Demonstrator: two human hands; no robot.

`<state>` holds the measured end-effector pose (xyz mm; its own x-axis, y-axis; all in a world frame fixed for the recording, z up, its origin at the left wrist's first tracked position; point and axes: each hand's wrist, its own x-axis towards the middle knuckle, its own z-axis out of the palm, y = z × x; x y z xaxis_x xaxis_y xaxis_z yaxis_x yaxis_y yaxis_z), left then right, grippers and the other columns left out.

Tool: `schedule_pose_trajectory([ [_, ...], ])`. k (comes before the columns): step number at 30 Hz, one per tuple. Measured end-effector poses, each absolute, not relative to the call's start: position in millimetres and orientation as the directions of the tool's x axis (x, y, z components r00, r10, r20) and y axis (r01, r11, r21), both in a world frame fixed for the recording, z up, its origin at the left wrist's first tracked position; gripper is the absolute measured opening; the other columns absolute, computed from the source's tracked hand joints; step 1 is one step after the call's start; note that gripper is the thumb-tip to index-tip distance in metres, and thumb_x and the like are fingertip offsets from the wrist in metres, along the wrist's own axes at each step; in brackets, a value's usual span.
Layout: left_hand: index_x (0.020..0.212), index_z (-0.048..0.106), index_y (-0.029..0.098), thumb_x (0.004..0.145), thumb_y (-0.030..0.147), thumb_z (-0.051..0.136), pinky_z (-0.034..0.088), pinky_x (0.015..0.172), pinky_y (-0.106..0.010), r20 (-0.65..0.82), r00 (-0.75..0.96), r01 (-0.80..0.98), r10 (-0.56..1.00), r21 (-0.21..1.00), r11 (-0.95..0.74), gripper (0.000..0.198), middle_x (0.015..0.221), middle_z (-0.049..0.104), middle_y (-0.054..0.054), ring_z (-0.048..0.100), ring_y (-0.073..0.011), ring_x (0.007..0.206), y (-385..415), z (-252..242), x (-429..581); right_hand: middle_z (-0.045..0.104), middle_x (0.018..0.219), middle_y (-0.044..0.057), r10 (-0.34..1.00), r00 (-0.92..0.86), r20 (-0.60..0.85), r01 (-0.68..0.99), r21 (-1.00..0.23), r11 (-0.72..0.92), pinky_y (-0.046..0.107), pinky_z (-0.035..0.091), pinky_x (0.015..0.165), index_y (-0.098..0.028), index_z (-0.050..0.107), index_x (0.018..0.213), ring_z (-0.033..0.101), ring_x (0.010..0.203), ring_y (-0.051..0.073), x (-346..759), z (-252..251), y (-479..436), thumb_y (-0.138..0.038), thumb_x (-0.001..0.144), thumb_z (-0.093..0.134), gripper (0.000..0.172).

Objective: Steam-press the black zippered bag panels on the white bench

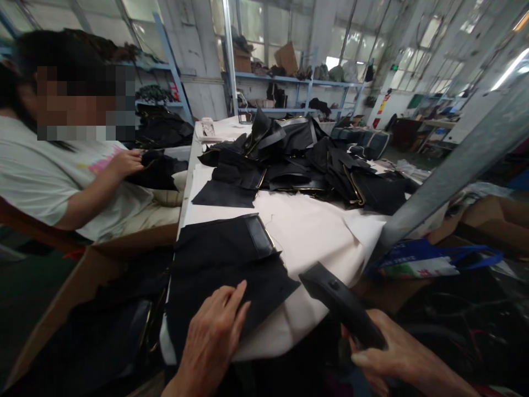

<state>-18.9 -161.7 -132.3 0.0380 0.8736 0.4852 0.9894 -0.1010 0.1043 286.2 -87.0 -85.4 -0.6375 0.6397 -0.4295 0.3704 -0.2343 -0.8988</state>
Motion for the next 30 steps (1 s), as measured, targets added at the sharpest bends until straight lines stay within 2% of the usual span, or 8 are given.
schedule_pose_trajectory([
  [4, 0.117, 0.057, 0.010, 0.089, 0.019, 0.052, 0.053, 0.073, -0.036, 0.518, -0.103, 0.980, 0.849, 0.201, -0.004, 0.029, 0.093, 0.060, -0.009, 0.060, -0.0219, 0.084, -141, -124, -24, 0.049, 0.050, -0.005, 0.626, -0.645, -0.438, 0.404, -0.891, -0.207, 0.020, 0.031, 0.040, -0.015, 0.057, 0.080, 0.046, 0.043, 0.010, 273, -81, -82, -0.046, 0.063, 0.069, 0.037],
  [8, 0.118, 0.057, 0.012, 0.090, 0.019, 0.050, 0.052, 0.078, -0.039, 0.479, -0.067, 0.972, 0.875, 0.230, -0.052, 0.029, 0.098, 0.061, -0.010, 0.059, -0.0229, 0.089, -120, -106, -6, 0.051, 0.052, -0.004, 0.630, -0.646, -0.430, 0.408, -0.893, -0.191, 0.019, 0.033, 0.042, -0.015, 0.058, 0.078, 0.045, 0.044, 0.009, 267, -76, -73, -0.047, 0.063, 0.070, 0.038],
  [14, 0.106, 0.062, 0.015, 0.090, 0.014, 0.048, 0.049, 0.079, -0.036, 0.283, -0.004, 0.974, 0.959, 0.218, -0.061, 0.021, 0.097, 0.059, -0.008, 0.057, -0.0218, 0.089, -55, -89, -10, 0.049, 0.045, -0.006, 0.629, -0.637, -0.447, 0.368, -0.892, -0.262, 0.019, 0.035, 0.040, -0.015, 0.053, 0.086, 0.044, 0.039, 0.009, 267, -75, -56, -0.049, 0.069, 0.066, 0.040],
  [19, 0.087, 0.060, 0.016, 0.083, 0.017, 0.057, 0.047, 0.075, -0.032, 0.145, 0.078, 0.929, 0.986, 0.348, -0.125, 0.005, 0.089, 0.057, -0.005, 0.055, -0.0194, 0.084, -12, -104, -25, 0.051, 0.052, -0.005, 0.597, -0.660, -0.456, 0.368, -0.889, -0.272, 0.019, 0.033, 0.040, -0.016, 0.051, 0.090, 0.043, 0.040, 0.009, 279, -90, -50, -0.059, 0.068, 0.066, 0.050],
  [22, 0.074, 0.055, 0.018, 0.085, 0.012, 0.050, 0.044, 0.070, -0.030, 0.206, 0.024, 0.907, 0.978, 0.407, -0.108, 0.013, 0.079, 0.054, -0.002, 0.054, -0.0172, 0.075, -15, -107, -22, 0.052, 0.057, -0.004, 0.600, -0.655, -0.460, 0.355, -0.888, -0.293, 0.020, 0.035, 0.042, -0.016, 0.047, 0.097, 0.045, 0.042, 0.009, 286, -99, -49, -0.059, 0.069, 0.066, 0.055],
  [26, 0.074, 0.053, 0.018, 0.089, 0.018, 0.049, 0.044, 0.065, -0.029, 0.386, -0.175, 0.862, 0.906, 0.505, -0.049, 0.015, 0.075, 0.053, -0.001, 0.053, -0.0153, 0.068, -45, -111, -15, 0.052, 0.055, -0.006, 0.606, -0.640, -0.473, 0.348, -0.881, -0.320, 0.021, 0.035, 0.043, -0.017, 0.048, 0.094, 0.047, 0.042, 0.010, 289, -98, -40, -0.057, 0.069, 0.067, 0.051],
  [28, 0.078, 0.053, 0.018, 0.090, 0.020, 0.050, 0.045, 0.066, -0.030, 0.498, -0.274, 0.871, 0.823, 0.491, -0.007, 0.012, 0.076, 0.054, -0.001, 0.055, -0.0160, 0.070, -64, -122, -11, 0.051, 0.050, -0.007, 0.599, -0.630, -0.494, 0.365, -0.869, -0.334, 0.021, 0.036, 0.042, -0.017, 0.047, 0.095, 0.047, 0.040, 0.010, 287, -92, -32, -0.055, 0.068, 0.068, 0.051],
  [30, 0.089, 0.055, 0.017, 0.089, 0.021, 0.054, 0.048, 0.073, -0.033, 0.604, -0.286, 0.915, 0.744, 0.402, 0.026, 0.004, 0.085, 0.057, -0.005, 0.057, -0.0191, 0.080, -81, -139, -6, 0.051, 0.049, -0.008, 0.582, -0.645, -0.495, 0.362, -0.869, -0.338, 0.021, 0.037, 0.042, -0.017, 0.046, 0.100, 0.047, 0.039, 0.010, 281, -85, -23, -0.053, 0.070, 0.068, 0.052],
])
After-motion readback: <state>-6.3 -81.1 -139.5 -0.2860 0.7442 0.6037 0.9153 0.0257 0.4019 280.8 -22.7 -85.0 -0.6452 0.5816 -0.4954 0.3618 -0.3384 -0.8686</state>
